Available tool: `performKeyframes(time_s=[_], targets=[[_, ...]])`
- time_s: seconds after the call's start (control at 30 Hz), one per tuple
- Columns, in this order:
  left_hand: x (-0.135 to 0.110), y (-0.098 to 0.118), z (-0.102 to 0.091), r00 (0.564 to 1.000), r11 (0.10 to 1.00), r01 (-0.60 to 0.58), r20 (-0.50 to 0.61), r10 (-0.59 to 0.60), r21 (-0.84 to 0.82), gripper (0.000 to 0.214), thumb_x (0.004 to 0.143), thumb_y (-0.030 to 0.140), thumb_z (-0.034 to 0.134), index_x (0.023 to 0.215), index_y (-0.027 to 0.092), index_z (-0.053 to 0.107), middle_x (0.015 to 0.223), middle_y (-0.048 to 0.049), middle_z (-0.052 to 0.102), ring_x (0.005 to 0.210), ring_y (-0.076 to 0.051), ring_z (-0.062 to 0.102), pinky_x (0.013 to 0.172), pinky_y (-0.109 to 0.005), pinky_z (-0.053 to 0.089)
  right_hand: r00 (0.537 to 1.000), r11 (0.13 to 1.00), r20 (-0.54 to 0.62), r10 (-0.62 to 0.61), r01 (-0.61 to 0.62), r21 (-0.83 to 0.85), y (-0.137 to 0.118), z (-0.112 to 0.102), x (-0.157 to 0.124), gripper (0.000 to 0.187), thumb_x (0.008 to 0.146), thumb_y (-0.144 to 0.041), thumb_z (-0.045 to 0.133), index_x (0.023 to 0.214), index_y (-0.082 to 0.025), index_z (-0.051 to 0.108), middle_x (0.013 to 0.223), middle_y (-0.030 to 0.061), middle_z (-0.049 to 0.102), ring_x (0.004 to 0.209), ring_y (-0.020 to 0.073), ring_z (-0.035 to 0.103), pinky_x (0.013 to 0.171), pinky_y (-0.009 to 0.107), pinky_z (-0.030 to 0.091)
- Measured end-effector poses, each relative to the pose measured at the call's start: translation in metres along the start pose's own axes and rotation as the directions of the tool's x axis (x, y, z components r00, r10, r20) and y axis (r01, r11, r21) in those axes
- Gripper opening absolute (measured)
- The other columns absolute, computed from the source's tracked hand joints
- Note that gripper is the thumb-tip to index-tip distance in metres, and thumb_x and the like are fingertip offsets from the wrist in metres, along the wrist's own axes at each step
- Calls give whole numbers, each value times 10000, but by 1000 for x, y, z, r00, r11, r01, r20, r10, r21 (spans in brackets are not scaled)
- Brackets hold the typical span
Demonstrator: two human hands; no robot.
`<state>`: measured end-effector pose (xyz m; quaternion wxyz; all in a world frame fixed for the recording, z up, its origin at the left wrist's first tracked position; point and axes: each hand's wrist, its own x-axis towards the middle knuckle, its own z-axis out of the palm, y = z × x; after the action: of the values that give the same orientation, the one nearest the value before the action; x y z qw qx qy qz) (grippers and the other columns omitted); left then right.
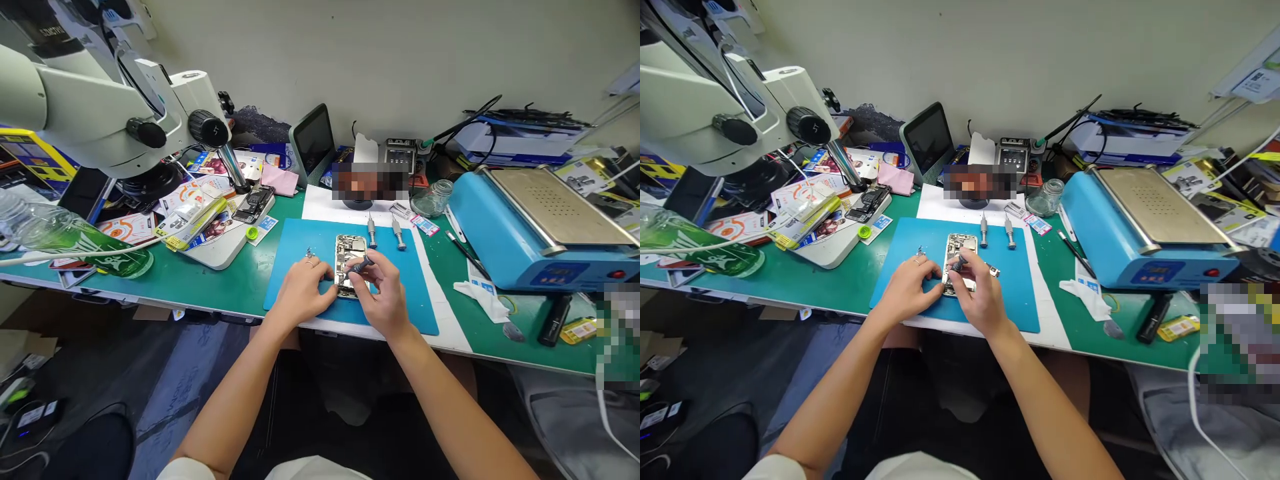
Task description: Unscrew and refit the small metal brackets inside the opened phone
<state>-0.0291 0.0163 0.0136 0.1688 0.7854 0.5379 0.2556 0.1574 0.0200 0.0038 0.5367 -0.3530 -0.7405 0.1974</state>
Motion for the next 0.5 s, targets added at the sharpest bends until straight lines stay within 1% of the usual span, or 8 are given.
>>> performKeyframes(time_s=[0.13, 0.33, 0.5], targets=[[0, 1, 0, 1000, 999, 18, 8, -18, 28, 37, 914, 264, 663, 933, 239, 643, 910, -19, 628, 965, -253, 620, 791, -386, 446, 998, 1000, 58, -8, 9, -22, 1, 0, -2, 547, 1047, -180, 602, 1528, -346, 403, 1194, 75, 755, 1029, 213, 790, 841, 392, 718], [1, 1, 2, 1000, 999, 15, 3, -15, 41, 48, 914, 265, 669, 920, 236, 631, 908, -17, 618, 970, -250, 615, 799, -390, 448, 997, 999, 73, -4, 6, -34, 3, 1, -3, 554, 1052, -184, 599, 1542, -355, 404, 1214, 78, 749, 1066, 224, 788, 863, 393, 716], [-1, 1, 1, 1000, 999, 23, 13, -24, 46, 51, 914, 266, 669, 913, 238, 627, 899, -17, 609, 961, -251, 613, 805, -391, 458, 996, 998, 94, -10, 15, -56, 4, 2, -2, 546, 1057, -199, 599, 1549, -348, 415, 1235, 81, 748, 1044, 212, 791, 869, 384, 715]])
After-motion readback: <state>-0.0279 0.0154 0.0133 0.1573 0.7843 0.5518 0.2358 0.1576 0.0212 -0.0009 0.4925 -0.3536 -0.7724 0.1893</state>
